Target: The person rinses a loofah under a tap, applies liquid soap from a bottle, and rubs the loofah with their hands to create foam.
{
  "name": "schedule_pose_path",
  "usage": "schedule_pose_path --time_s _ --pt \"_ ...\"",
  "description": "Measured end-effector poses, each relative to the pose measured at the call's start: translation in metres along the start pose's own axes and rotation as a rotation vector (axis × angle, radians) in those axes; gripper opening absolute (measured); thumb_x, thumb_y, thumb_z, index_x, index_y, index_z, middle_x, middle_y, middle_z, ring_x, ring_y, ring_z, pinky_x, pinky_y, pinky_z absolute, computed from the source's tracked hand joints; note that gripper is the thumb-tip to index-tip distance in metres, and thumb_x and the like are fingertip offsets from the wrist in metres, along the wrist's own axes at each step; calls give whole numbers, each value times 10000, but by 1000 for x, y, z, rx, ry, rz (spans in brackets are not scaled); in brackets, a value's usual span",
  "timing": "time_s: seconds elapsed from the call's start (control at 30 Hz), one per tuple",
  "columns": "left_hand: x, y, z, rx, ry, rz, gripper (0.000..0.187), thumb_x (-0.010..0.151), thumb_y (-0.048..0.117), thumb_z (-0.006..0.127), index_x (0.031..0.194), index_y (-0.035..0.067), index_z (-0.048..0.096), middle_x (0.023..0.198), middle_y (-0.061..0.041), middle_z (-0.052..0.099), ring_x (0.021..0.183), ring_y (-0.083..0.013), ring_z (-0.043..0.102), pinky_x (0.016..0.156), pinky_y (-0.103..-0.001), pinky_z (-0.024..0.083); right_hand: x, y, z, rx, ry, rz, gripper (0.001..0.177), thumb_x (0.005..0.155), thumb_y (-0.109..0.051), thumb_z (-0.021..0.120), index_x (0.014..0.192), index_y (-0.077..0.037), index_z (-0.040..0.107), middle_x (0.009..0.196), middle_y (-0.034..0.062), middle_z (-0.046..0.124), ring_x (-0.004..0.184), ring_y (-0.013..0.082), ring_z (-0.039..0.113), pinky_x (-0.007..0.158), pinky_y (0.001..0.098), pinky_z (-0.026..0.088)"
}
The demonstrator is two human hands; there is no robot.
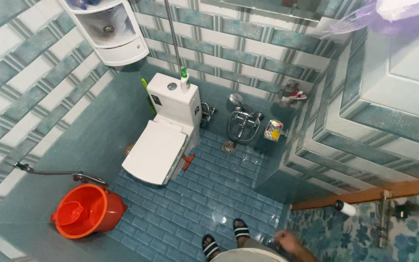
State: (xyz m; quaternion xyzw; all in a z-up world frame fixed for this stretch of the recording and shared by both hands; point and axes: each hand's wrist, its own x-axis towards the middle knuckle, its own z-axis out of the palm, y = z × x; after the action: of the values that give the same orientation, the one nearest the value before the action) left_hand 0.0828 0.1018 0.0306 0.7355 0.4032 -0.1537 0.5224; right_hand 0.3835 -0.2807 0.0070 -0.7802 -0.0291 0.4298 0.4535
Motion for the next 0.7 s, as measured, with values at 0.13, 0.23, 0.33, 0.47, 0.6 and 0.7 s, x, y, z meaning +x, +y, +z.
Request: schedule_pose_path --time_s 0.13,0.23,0.33,0.47,0.6,0.7 --pt "-7 -25 19 -37 11 61 279 837 370 784 929 110 753 861 -54 776 830 -164 733 786 -362 585 -11 1 6 72 0 11 130 960 -177 652 986 -74 726 860 64 766 689 170 710 671 355 593" --pt "-6 -42 13 -45 49 185 275 834 368 785 925 110 755 855 -51 778 824 -161 736 781 -359 587 -4 -5 -1 3 -26 107 162 963 -160 657 992 -18 730 779 148 733 577 227 595 534 375 469" --pt "17 -33 -8 44 100 144 286 834 368 790 950 111 742 840 -54 767 801 -166 714 761 -353 578 14 -24 -13 158 -6 -45 183 945 -154 644 1074 -35 693 844 108 744 705 224 714 637 380 595" --pt "76 26 -51 2 178 205 316 852 335 781 1040 86 726 909 -59 760 860 -173 701 783 -340 564 62 -89 -53 234 32 -234 256 954 -159 667 1174 -28 674 963 63 732 830 174 712 761 341 601" --pt "110 157 -93 -54 241 521 348 886 307 758 1126 58 716 1005 -79 759 955 -192 705 840 -341 554 70 -214 -96 158 145 -552 306 960 -115 695 1244 -9 655 1020 69 729 918 134 676 832 300 541" --pt "77 308 -116 -29 287 717 362 907 320 738 1163 66 704 1035 -87 760 991 -185 711 874 -329 555 24 -332 -118 271 154 -889 282 1010 -76 673 1277 1 626 1101 66 686 991 119 649 893 298 556"
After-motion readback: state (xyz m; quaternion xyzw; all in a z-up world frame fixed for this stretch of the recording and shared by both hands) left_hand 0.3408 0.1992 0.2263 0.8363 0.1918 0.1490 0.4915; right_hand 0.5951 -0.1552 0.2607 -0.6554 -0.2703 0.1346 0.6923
